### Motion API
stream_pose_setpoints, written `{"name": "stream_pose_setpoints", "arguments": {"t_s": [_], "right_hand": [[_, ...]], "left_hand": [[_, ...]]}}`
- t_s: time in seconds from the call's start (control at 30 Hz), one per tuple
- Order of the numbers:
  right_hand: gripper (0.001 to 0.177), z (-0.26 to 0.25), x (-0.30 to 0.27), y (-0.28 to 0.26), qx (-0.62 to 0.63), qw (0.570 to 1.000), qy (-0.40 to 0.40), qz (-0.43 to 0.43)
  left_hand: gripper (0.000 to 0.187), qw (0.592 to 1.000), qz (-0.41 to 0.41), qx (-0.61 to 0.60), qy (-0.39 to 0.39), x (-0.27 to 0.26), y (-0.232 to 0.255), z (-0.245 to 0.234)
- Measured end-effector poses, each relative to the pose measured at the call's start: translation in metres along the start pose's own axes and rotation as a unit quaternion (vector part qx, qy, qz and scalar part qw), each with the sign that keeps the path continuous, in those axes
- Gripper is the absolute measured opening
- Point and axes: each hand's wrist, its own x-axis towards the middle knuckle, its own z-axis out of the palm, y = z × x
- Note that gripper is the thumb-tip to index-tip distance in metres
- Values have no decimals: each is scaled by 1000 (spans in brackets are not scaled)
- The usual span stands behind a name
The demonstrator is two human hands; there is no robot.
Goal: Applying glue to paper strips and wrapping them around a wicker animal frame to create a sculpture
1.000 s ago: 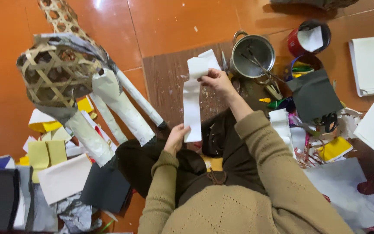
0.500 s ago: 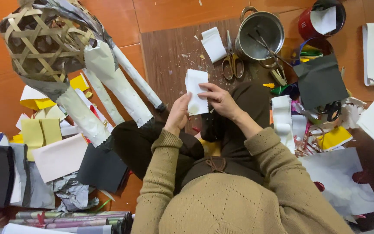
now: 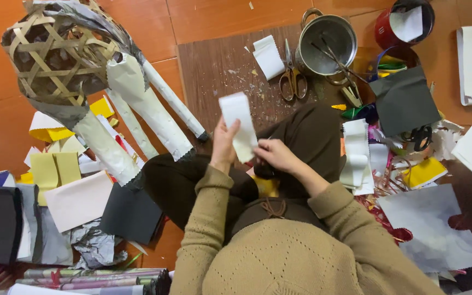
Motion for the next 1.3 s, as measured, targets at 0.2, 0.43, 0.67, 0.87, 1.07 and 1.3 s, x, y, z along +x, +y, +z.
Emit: {"name": "stream_pose_setpoints", "arguments": {"t_s": [0.2,0.43,0.67,0.87,1.07,1.3], "right_hand": [[28,-9,-23,19,40,990,-95,99],[10,-21,4,63,43,969,229,76],[9,-30,58,84,56,960,271,29],[13,-66,123,101,91,920,380,6],[53,-77,144,126,192,858,461,119],[21,-75,29,51,-84,911,393,-90]], "left_hand": [[26,998,34,6,51,10,39,3],[19,977,40,28,208,25,-8,-45],[31,969,25,131,210,24,-16,-63],[46,976,-95,141,137,2,-11,-75],[38,949,-183,242,89,12,-45,-96],[33,930,-173,318,62,13,-56,-104]]}}
